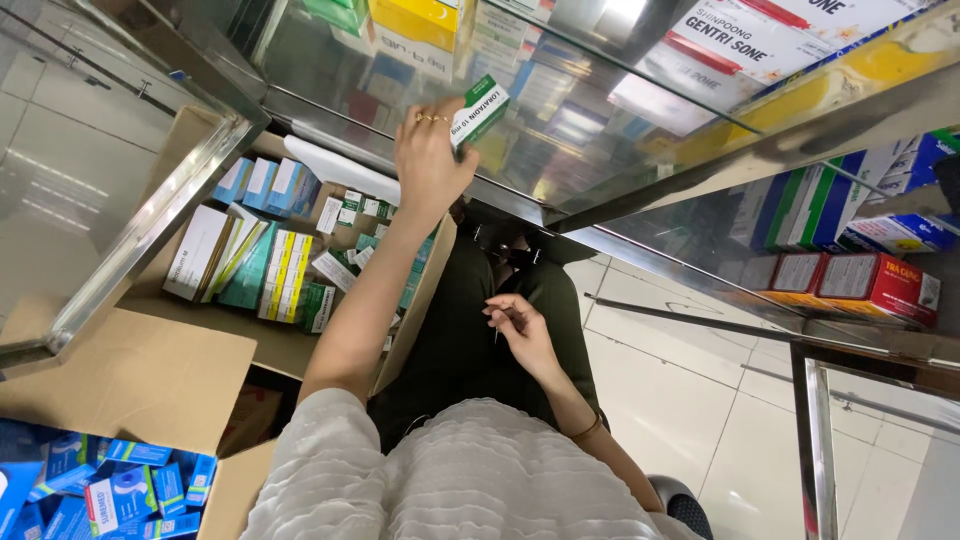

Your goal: The person sits in front of a glass display cabinet and takes medicine boxes out of cardboard boxes on the floor, placing them one at a time onto the cabinet shelves and arranging them in rows. They occasionally pick up a box, turn it, and set it with matching boxes.

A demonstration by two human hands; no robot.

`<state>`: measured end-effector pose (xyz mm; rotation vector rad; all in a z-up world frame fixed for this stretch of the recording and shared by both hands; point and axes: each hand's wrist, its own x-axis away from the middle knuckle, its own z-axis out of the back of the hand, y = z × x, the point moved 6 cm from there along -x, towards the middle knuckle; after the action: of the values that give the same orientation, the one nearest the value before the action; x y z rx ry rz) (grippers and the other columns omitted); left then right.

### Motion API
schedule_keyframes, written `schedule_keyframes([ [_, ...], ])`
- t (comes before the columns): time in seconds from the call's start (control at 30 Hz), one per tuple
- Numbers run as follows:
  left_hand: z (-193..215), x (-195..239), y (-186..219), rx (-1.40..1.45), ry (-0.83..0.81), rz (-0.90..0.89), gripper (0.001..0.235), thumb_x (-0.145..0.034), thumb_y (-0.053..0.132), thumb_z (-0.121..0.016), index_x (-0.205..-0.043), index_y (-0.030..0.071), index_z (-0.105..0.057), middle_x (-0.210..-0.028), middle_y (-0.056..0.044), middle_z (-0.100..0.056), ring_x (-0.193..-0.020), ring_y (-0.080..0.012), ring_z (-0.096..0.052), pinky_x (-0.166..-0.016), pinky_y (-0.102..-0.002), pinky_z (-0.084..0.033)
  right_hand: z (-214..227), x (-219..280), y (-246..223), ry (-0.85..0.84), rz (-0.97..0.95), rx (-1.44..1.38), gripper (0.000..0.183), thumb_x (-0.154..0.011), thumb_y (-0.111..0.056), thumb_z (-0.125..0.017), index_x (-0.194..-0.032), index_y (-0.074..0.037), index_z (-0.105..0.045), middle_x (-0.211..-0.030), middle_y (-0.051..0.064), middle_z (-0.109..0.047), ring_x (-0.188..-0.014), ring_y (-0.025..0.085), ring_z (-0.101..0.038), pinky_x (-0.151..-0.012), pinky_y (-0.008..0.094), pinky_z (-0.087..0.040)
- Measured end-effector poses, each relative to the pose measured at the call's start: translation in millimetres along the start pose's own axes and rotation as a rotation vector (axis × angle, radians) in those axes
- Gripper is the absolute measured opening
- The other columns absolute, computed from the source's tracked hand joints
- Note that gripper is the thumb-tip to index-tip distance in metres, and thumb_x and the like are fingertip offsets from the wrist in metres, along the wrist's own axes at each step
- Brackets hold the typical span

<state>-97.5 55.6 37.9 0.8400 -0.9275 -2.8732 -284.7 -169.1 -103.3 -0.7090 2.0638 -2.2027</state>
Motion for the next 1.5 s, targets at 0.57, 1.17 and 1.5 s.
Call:
schedule_keyframes([
  [0.57,-0.8,-29.7,44.7,-0.099,0.010,-0.068,0.076,-0.074,0.056,-0.092,-0.116,-0.001,-0.065,-0.115,-0.014,-0.058,-0.098,-0.0333,-0.064,-0.063,-0.045,-0.057,9.0,-2.3,8.3,0.021,-0.006,0.010,0.020,-0.102,-0.011,-0.061,-0.120,-0.005,-0.067,-0.103,0.004,-0.074,-0.087,0.011,-0.067,-0.077,0.026,-0.054],
  [1.17,-46.8,-87.3,13.8,0.236,-0.413,-0.139,0.022,-0.099,0.009,-0.067,-0.119,0.005,-0.075,-0.102,-0.022,-0.074,-0.095,-0.0447,-0.069,-0.084,-0.053,-0.053,7.9,0.5,13.3,0.011,-0.004,-0.021,0.020,-0.102,-0.010,-0.061,-0.120,-0.004,-0.067,-0.103,0.004,-0.073,-0.087,0.010,-0.067,-0.079,0.026,-0.054],
  [1.5,-13.7,-63.8,18.4,-0.186,-0.246,0.019,0.030,-0.088,0.005,-0.070,-0.117,-0.002,-0.069,-0.088,-0.025,-0.074,-0.082,-0.0421,-0.074,-0.070,-0.050,-0.057,12.6,0.6,17.9,0.009,0.007,-0.011,0.020,-0.102,-0.010,-0.061,-0.120,-0.004,-0.067,-0.103,0.005,-0.073,-0.088,0.011,-0.067,-0.079,0.026,-0.055],
])
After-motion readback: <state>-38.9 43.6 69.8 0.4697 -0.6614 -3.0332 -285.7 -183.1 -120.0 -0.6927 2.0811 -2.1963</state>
